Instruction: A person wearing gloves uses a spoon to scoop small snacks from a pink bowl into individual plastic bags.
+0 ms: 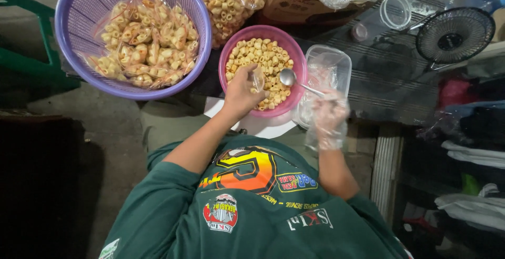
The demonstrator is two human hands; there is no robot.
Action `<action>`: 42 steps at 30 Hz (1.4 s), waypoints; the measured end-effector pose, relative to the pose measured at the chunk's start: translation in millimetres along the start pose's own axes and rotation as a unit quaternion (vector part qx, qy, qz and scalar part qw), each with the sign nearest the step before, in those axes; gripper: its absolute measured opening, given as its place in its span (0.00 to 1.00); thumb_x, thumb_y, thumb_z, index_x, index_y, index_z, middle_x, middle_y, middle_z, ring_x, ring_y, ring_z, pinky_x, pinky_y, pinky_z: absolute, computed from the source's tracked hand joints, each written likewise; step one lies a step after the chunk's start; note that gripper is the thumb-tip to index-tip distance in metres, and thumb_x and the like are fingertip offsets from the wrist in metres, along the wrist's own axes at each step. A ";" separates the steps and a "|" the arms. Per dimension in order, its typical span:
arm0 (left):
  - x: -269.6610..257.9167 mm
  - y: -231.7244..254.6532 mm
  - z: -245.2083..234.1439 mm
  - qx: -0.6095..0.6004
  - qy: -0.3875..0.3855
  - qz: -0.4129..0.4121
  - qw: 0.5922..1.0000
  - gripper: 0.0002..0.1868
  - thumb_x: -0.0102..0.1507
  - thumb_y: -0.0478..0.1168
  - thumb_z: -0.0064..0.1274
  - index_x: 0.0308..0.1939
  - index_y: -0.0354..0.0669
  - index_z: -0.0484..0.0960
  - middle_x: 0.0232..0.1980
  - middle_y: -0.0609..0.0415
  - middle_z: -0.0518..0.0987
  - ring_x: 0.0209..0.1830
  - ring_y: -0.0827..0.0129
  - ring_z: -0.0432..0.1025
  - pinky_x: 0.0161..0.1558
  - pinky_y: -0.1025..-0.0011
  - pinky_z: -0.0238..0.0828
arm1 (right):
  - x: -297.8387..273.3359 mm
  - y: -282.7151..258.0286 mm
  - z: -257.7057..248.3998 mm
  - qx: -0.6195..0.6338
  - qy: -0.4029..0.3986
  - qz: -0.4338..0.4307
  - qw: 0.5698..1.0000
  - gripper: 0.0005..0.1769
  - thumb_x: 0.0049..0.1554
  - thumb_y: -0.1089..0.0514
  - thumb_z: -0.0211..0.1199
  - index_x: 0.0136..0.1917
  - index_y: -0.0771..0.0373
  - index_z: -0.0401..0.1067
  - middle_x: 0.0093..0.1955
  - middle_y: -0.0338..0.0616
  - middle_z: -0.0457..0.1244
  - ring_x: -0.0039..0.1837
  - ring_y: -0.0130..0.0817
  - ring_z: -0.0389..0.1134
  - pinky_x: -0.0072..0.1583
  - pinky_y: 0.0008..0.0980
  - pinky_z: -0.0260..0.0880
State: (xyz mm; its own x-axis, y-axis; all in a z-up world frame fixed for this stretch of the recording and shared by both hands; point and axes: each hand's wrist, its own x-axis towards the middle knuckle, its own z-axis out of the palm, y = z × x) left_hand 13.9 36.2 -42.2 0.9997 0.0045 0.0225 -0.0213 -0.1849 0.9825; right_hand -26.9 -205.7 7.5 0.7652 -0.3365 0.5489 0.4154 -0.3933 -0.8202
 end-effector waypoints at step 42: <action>5.1 -49.7 22.0 0.200 0.079 0.253 0.943 0.31 0.49 0.42 0.70 0.56 0.54 0.79 0.42 0.60 0.73 0.45 0.65 0.72 0.51 0.70 0.68 | 19.2 -15.9 -9.5 -0.303 -0.054 -0.298 0.904 0.05 0.56 0.64 0.59 0.47 0.64 0.70 0.40 0.50 0.66 0.40 0.51 0.65 0.45 0.45 0.65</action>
State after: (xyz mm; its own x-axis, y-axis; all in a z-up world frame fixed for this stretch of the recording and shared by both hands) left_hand 20.2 23.8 -95.0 0.8477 -0.0441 0.5287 -0.4598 -0.5582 0.6907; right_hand -23.5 -214.1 32.6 0.5508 0.1622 0.8188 0.4491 -0.8844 -0.1269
